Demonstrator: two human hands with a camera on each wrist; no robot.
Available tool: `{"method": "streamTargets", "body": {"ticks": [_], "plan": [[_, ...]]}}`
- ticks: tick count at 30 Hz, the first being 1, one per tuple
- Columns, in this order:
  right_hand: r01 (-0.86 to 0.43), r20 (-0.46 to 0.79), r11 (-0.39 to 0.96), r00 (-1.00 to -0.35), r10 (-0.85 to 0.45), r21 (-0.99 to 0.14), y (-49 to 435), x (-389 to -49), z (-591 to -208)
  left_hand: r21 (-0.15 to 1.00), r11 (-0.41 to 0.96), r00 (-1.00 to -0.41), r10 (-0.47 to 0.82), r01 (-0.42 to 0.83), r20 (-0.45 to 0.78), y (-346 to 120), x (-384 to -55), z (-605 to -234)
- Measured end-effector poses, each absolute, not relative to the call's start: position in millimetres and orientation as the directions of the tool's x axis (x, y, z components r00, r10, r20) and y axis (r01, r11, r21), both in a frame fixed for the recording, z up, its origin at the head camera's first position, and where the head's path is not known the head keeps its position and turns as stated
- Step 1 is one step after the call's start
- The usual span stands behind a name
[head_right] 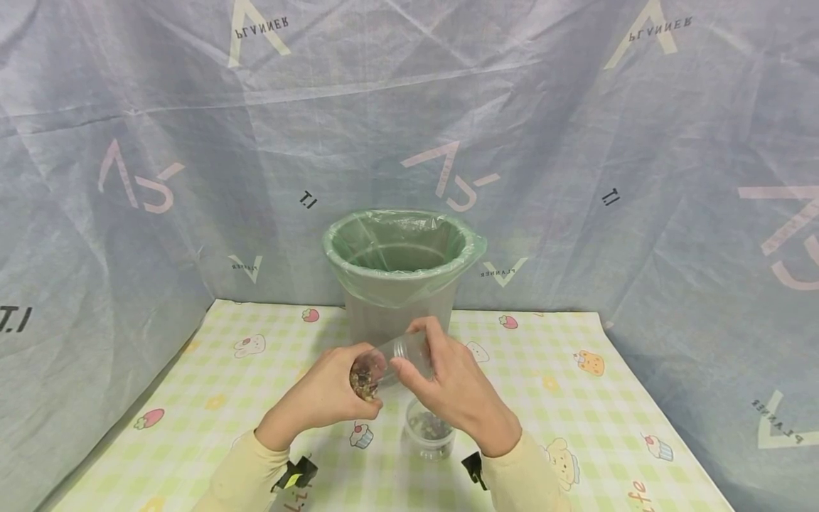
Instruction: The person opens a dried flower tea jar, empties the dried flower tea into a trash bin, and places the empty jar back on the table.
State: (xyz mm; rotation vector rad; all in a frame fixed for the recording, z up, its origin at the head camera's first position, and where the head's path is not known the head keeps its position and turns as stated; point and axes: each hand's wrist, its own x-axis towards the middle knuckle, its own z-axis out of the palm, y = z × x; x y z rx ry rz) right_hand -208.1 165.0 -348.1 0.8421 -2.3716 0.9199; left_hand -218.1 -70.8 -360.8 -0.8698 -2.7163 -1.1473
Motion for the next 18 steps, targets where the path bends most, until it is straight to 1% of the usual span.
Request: {"method": "streamTargets", "body": {"ticks": [5,11,18], "plan": [[-0.629,0.592,0.626,-0.743,-0.311,-0.46,161.7,-207.4,-349.7,0.625,0.579,-0.841,0.468,0.524,0.271,-69.4,-216.6,-361.0],[-0.55,0.554,0.662,-0.798,-0.238,-0.509,159.3,-204.3,-348.1,0.61,0.594,-0.844,0.456,0.525,0.283,-67.0,-215.7,-361.4],[-0.486,0.503,0.681,-0.842,-0.195,-0.549,155.8,-201.6,-348.2,0.598,0.596,-0.84,0.449,0.536,0.305,-63.8,-215.0,-363.3]]}}
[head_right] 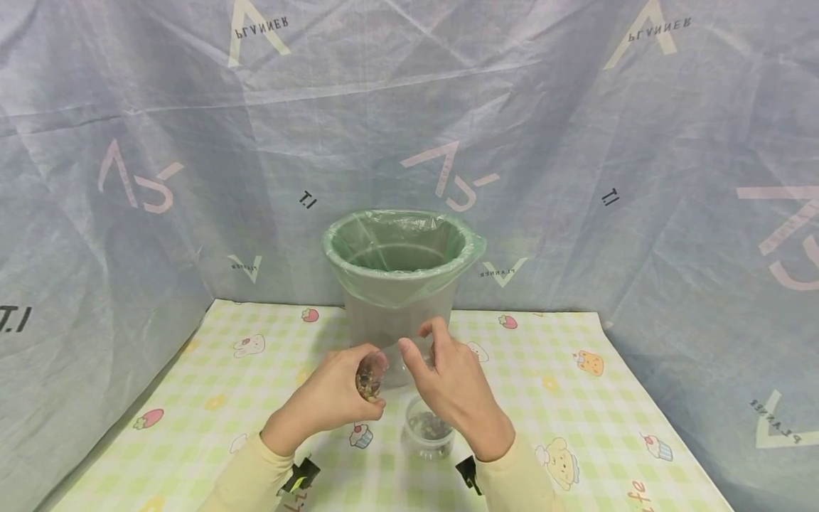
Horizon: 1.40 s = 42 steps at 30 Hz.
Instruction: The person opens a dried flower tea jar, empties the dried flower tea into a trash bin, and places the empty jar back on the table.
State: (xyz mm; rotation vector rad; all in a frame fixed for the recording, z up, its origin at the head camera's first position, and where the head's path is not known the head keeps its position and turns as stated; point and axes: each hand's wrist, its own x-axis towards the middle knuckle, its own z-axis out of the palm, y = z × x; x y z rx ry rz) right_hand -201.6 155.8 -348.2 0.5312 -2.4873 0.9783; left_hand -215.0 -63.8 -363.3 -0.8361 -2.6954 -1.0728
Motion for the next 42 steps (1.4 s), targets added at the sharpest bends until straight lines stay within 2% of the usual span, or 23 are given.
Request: {"method": "streamTargets", "body": {"ticks": [18,42], "plan": [[-0.371,0.417,0.695,-0.902,-0.111,-0.616,154,-200,-347,0.55,0.645,-0.848,0.393,0.53,0.357,-58,-212,-365],[-0.328,0.391,0.711,-0.917,-0.081,-0.622,152,-200,-344,0.476,0.705,-0.836,0.325,0.526,0.443,-51,-203,-363]]}}
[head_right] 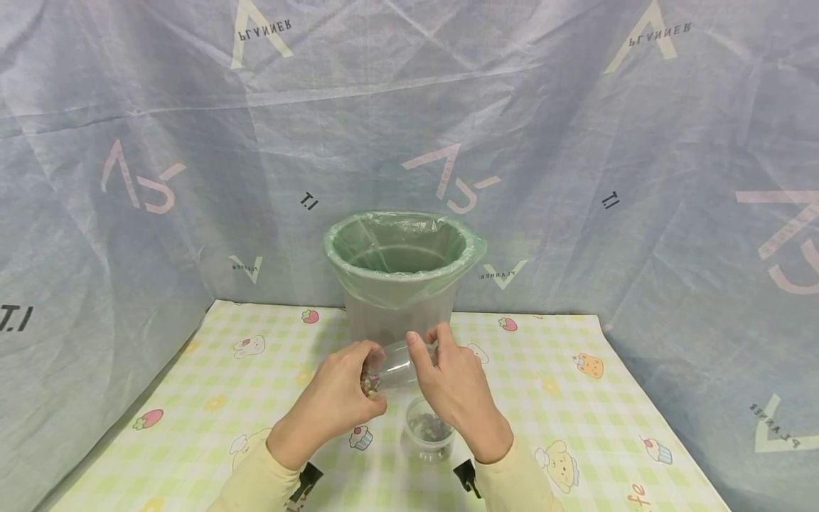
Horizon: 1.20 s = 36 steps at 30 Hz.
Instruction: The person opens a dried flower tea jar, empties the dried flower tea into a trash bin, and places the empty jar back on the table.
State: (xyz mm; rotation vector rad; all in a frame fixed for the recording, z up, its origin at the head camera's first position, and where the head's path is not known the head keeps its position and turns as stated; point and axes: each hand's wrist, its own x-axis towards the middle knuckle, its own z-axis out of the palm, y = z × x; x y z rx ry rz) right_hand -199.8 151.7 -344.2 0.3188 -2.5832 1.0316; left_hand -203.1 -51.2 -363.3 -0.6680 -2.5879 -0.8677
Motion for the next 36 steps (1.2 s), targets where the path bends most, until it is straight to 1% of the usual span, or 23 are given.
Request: {"method": "streamTargets", "body": {"ticks": [9,20,25,36], "plan": [[-0.345,0.402,0.696,-0.911,-0.089,-0.629,151,-199,-344,0.493,0.685,-0.835,0.344,0.536,0.429,-54,-205,-363],[-0.399,0.455,0.705,-0.882,-0.12,-0.586,152,-202,-348,0.53,0.662,-0.846,0.375,0.531,0.379,-58,-207,-361],[-0.451,0.486,0.683,-0.86,-0.159,-0.574,152,-201,-349,0.576,0.634,-0.857,0.391,0.516,0.337,-61,-208,-360],[-0.559,0.508,0.628,-0.813,-0.285,-0.542,157,-203,-347,0.565,0.635,-0.85,0.407,0.527,0.335,-65,-209,-357]]}}
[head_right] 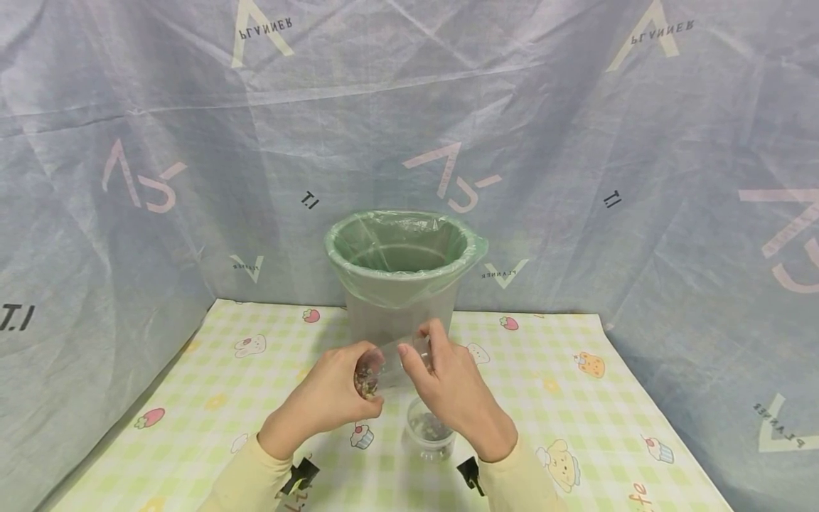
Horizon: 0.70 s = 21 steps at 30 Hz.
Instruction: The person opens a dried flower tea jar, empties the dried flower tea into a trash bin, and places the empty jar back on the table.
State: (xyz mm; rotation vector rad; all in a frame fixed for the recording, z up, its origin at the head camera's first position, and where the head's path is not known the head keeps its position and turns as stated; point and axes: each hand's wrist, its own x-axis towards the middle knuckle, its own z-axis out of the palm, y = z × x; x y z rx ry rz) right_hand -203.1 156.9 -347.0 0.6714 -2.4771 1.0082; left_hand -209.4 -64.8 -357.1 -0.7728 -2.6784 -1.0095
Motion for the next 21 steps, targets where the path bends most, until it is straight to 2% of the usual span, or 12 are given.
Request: {"method": "streamTargets", "body": {"ticks": [13,21], "plan": [[-0.622,0.49,0.559,-0.78,-0.388,-0.547,163,-204,-344,0.56,0.643,-0.853,0.4,0.522,0.336,-68,-211,-356],[-0.616,0.435,0.53,-0.787,-0.437,-0.583,168,-203,-341,0.552,0.645,-0.849,0.402,0.528,0.343,-69,-211,-355]]}}
